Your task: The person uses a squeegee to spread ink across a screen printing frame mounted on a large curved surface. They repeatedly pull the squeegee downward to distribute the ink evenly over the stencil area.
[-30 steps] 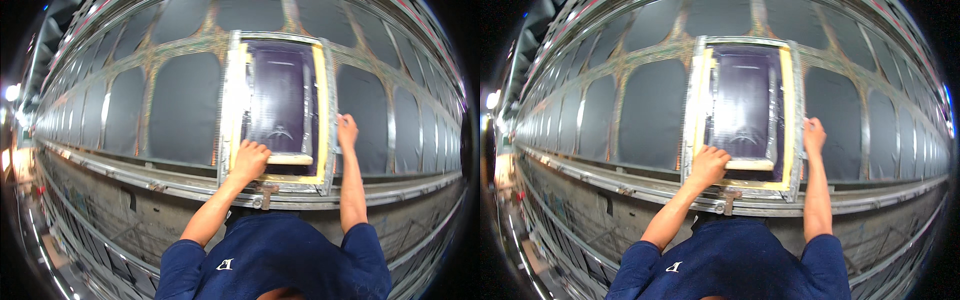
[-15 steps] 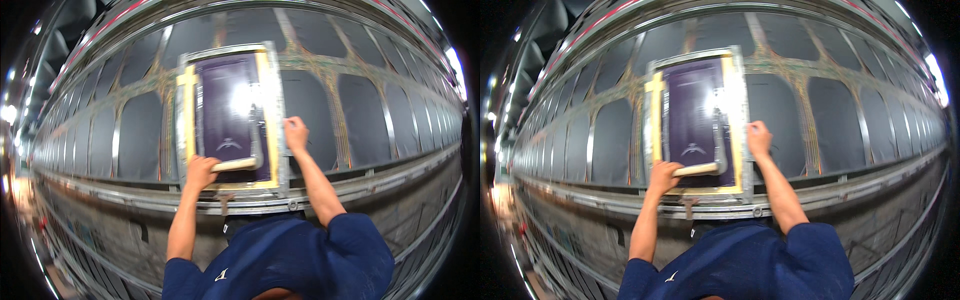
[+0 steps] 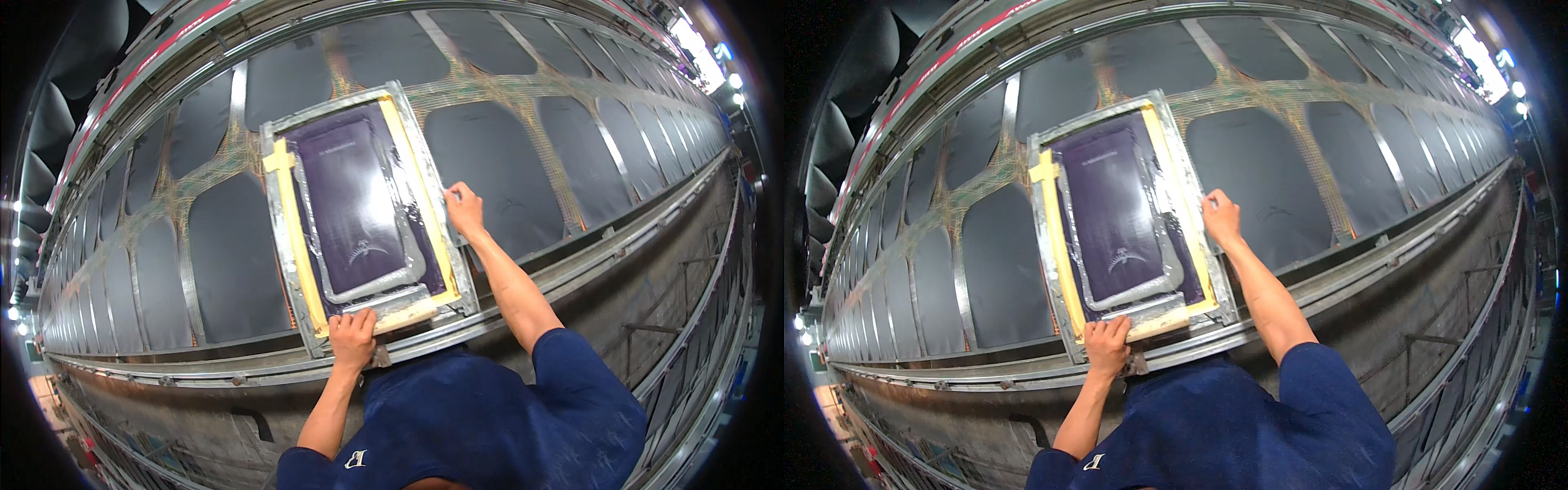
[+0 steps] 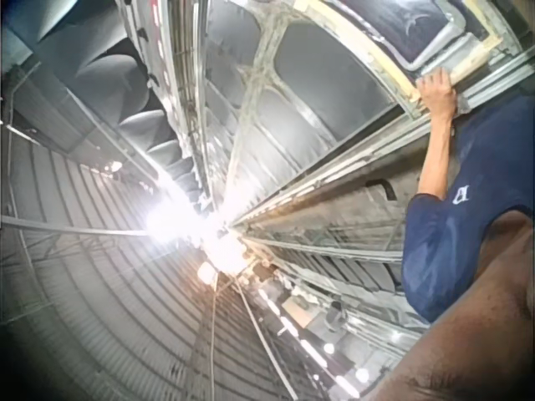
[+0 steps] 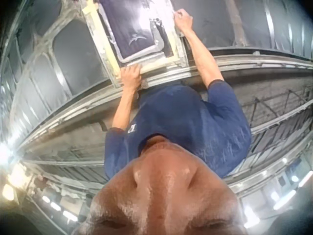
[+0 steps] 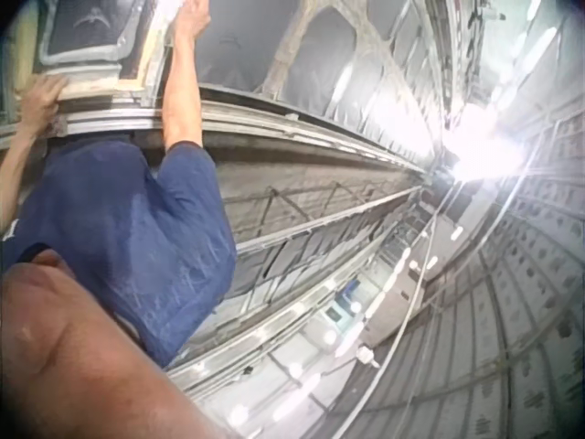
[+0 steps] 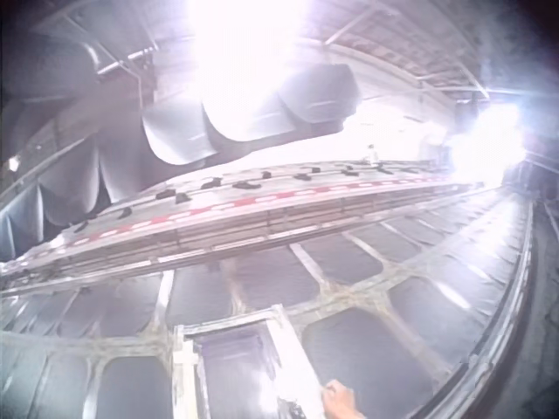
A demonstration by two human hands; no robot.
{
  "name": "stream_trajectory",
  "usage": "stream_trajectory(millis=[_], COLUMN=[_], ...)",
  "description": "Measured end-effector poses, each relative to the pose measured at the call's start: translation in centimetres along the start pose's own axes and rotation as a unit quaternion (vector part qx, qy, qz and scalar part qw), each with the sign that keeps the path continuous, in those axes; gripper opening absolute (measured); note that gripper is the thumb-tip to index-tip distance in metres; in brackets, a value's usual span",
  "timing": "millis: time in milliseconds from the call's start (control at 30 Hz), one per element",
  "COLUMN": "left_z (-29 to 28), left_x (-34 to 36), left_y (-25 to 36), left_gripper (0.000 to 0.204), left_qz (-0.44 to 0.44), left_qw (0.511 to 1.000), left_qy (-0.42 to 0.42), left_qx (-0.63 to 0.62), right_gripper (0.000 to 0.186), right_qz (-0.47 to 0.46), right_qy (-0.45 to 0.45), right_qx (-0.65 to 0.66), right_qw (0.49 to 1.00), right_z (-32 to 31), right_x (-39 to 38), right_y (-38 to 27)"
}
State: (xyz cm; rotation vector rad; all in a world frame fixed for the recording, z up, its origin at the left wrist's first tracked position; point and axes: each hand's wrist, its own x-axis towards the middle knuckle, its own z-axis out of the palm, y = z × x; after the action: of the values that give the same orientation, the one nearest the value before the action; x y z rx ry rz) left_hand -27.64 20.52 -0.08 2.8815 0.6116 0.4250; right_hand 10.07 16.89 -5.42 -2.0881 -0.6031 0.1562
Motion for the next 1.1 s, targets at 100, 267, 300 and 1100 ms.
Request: stream_trajectory(millis=[100,267,300,1100], left_z=[0.5,2.2,2.6,2.0], left_x=[3.1,13.1,15.9,35.6], left_y=[-2.5,-10.9,-12.7,-23.9], left_gripper=[0.042,0.027,0.028,0.030], left_qz=[0.024,0.044,0.044,-0.086], left_qw=[0.999,0.996,0.996,0.986], left_qy=[0.023,0.069,0.073,-0.135], left_qx=[-0.015,0.037,0.038,-0.045], right_gripper=[0.025,0.024,0.026,0.027], right_qz=[-0.008,0.070,0.051,-0.331], right_qy=[-0.009,-0.192,-0.214,-0.362], right_qx=[-0.042,-0.168,-0.164,-0.266], right_qw=[0.999,0.965,0.962,0.830], right_z=[0.3,-2.2,-2.3,14.6], right_x=[0.4,2.7,3.8,18.1], right_y=[1.8,-3.6,-3.1,-15.3])
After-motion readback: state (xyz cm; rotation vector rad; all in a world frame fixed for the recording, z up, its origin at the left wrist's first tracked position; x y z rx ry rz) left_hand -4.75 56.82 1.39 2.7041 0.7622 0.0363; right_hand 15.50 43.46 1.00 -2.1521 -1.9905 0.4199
